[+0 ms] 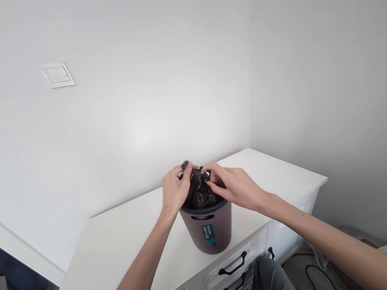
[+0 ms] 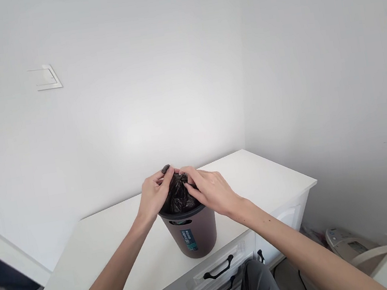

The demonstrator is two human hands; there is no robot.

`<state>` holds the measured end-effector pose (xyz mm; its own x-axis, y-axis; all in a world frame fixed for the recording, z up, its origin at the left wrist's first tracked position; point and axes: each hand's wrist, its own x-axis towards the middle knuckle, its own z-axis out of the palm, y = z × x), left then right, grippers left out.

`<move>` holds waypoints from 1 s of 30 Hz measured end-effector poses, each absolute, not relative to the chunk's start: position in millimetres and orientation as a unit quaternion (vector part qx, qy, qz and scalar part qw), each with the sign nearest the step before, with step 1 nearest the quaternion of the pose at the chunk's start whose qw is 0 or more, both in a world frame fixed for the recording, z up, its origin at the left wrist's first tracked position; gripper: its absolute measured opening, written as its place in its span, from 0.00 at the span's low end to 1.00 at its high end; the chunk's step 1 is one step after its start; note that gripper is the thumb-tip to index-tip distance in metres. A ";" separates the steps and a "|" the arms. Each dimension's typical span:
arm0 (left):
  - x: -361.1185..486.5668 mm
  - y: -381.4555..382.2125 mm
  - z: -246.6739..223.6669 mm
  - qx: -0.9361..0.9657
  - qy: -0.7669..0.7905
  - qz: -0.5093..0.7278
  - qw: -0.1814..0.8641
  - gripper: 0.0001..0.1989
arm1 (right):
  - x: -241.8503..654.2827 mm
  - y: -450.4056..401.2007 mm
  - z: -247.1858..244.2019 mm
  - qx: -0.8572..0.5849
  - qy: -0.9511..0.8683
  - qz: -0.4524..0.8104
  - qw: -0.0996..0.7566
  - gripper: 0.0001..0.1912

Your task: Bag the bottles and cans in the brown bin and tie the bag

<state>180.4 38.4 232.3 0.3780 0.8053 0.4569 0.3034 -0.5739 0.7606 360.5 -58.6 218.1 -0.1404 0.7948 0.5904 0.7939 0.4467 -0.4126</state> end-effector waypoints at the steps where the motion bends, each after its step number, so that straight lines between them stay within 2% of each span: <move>1: 176.0 48.5 229.7 0.786 0.370 0.424 0.255 0.24 | 360.8 -62.7 220.2 -0.525 -0.761 0.018 0.381 0.15; 4: 160.1 78.8 220.7 0.798 0.418 0.401 0.168 0.22 | 362.8 -76.4 226.6 -0.524 -0.766 0.078 0.365 0.10; 6: 149.8 94.0 214.8 0.792 0.441 0.394 0.151 0.22 | 364.9 -84.9 229.8 -0.519 -0.765 0.115 0.365 0.07; 10: 137.6 103.7 208.3 0.772 0.470 0.398 0.159 0.23 | 372.1 -93.7 232.4 -0.503 -0.764 0.171 0.365 0.05; 14: 136.5 87.8 215.0 0.761 0.449 0.425 0.199 0.25 | 382.6 -85.4 230.4 -0.509 -0.757 0.205 0.355 0.08; 18: 143.0 59.9 232.1 0.757 0.378 0.455 0.278 0.25 | 385.6 -63.3 225.3 -0.534 -0.751 0.178 0.346 0.10; 22: 153.9 38.6 244.8 0.770 0.333 0.456 0.299 0.24 | 373.2 -36.2 219.9 -0.550 -0.760 0.072 0.339 0.22; 24: 157.4 34.6 245.9 0.776 0.318 0.453 0.302 0.23 | 364.3 -23.6 218.1 -0.543 -0.781 0.043 0.306 0.23; 27: 156.9 35.9 241.6 0.773 0.296 0.467 0.311 0.22 | 352.3 -9.4 217.6 -0.546 -0.800 0.035 0.247 0.12; 30: 150.7 41.6 234.9 0.758 0.286 0.492 0.318 0.21 | 345.0 -2.9 220.0 -0.554 -0.797 0.047 0.238 0.02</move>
<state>150.7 41.6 234.9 0.3514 0.7475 0.5638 0.1210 -0.6334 0.7643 345.0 -2.9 220.0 -0.2735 0.9043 0.3279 0.8596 0.3828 -0.3386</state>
